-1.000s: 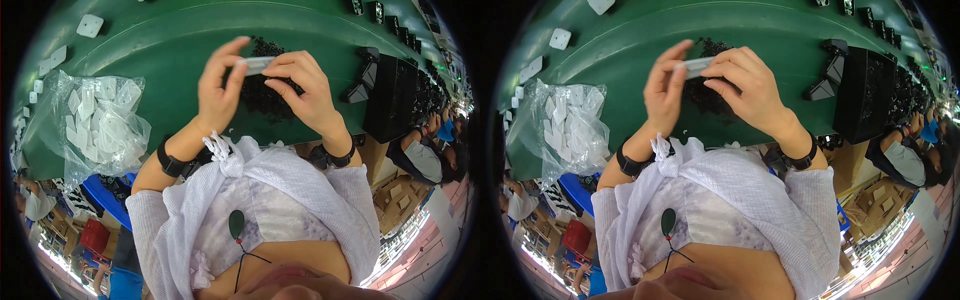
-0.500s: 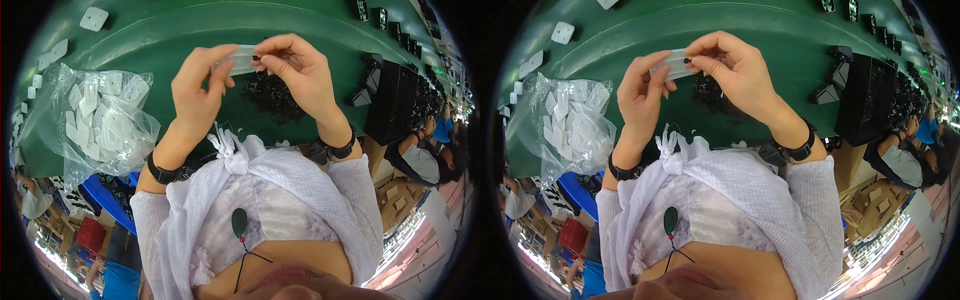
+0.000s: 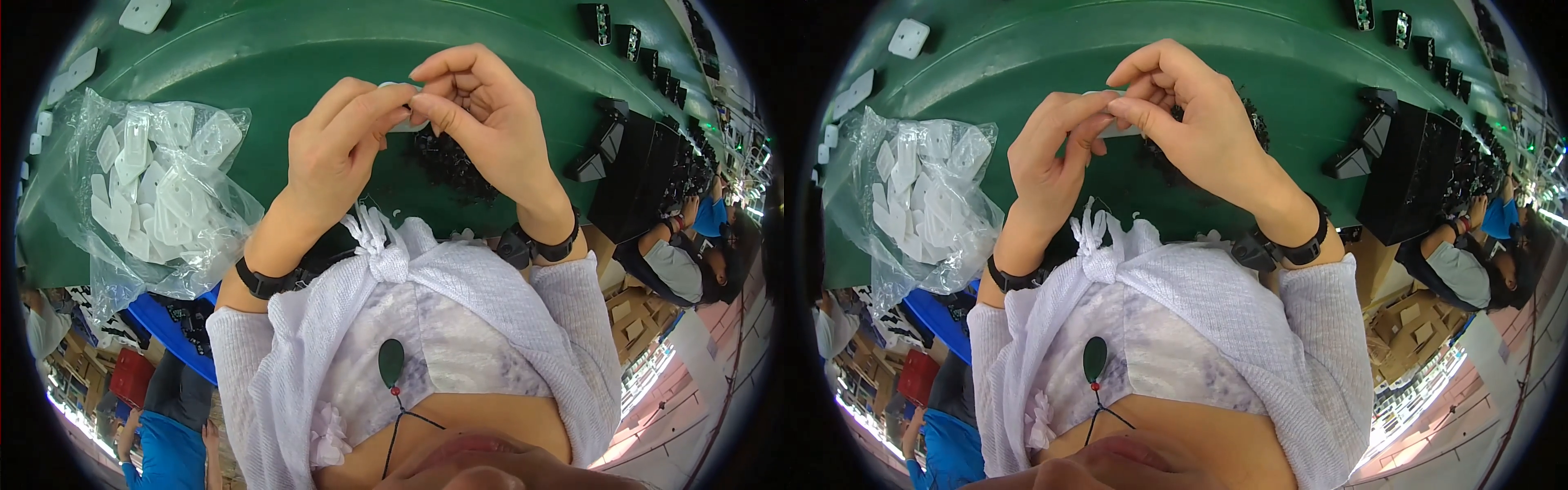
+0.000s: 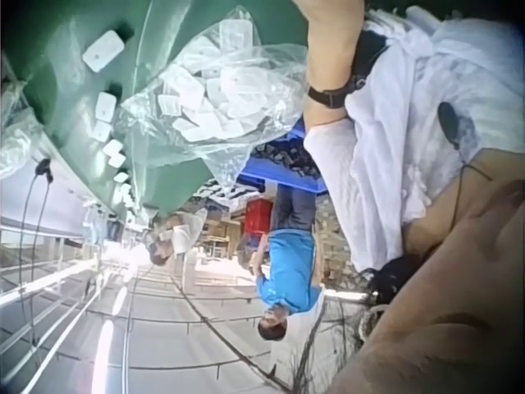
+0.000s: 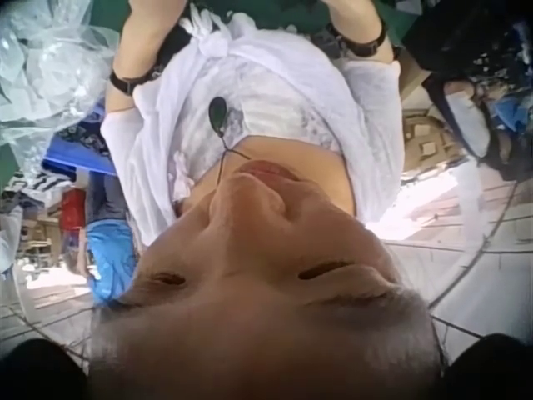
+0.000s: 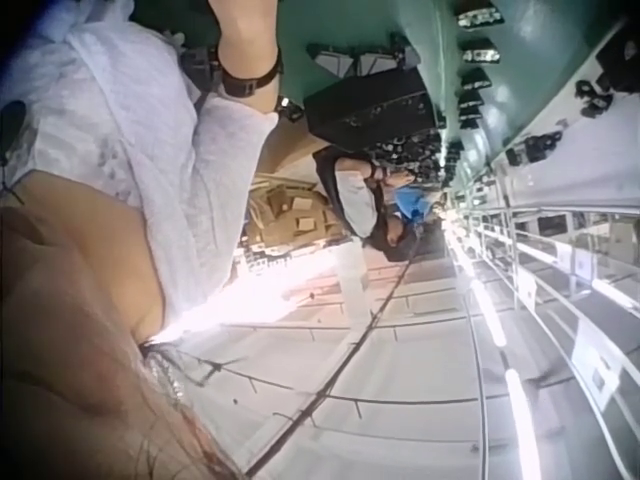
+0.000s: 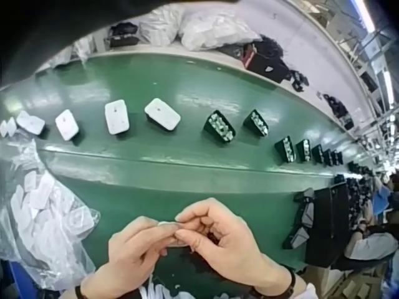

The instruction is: The person assembles components by hand, picking up a white plastic base and a black rubber piece, fitting the rubber piece into the base, and then pressing a black plastic housing over the assembly before placing the completed unit onto the green workbench.

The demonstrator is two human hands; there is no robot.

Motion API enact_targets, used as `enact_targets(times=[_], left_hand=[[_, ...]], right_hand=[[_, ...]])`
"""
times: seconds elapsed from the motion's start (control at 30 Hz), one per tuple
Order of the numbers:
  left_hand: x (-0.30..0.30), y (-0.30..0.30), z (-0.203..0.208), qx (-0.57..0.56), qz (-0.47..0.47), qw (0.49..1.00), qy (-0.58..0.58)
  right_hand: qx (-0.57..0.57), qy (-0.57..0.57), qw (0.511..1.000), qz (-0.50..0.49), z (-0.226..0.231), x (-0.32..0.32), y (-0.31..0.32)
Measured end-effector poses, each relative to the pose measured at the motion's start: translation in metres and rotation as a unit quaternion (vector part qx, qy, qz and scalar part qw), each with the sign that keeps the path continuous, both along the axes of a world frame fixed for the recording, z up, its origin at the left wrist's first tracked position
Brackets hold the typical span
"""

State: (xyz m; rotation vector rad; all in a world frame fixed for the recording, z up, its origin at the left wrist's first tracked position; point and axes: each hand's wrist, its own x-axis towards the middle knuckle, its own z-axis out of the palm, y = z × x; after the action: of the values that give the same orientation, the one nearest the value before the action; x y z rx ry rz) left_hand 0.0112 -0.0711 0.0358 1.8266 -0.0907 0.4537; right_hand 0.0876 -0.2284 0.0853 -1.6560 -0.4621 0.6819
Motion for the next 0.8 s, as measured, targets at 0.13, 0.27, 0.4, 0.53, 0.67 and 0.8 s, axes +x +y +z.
enact_targets(times=[0.13,0.27,0.4,0.53,0.67,0.8], left_hand=[[0.0,0.0,0.004,-0.038,0.003,0.998,0.043],[-0.001,0.0,0.004,-0.044,0.005,0.999,0.03],[-0.002,-0.001,0.007,-0.084,0.016,0.994,0.068],[-0.006,-0.001,0.005,-0.066,0.033,0.995,0.06],[-0.01,-0.005,0.009,-0.126,0.026,0.989,0.071],[-0.008,-0.002,0.006,-0.26,0.019,0.957,0.123]], right_hand=[[0.036,-0.017,0.999,-0.006,-0.009,-0.002,-0.002],[0.049,-0.072,0.996,-0.035,-0.012,-0.008,-0.002],[0.036,-0.174,0.984,-0.029,-0.015,-0.012,0.002],[-0.023,-0.22,0.974,-0.046,-0.011,-0.013,0.002],[-0.049,-0.239,0.969,-0.036,-0.01,-0.013,0.002],[-0.048,-0.303,0.95,-0.056,-0.013,-0.012,0.006]])
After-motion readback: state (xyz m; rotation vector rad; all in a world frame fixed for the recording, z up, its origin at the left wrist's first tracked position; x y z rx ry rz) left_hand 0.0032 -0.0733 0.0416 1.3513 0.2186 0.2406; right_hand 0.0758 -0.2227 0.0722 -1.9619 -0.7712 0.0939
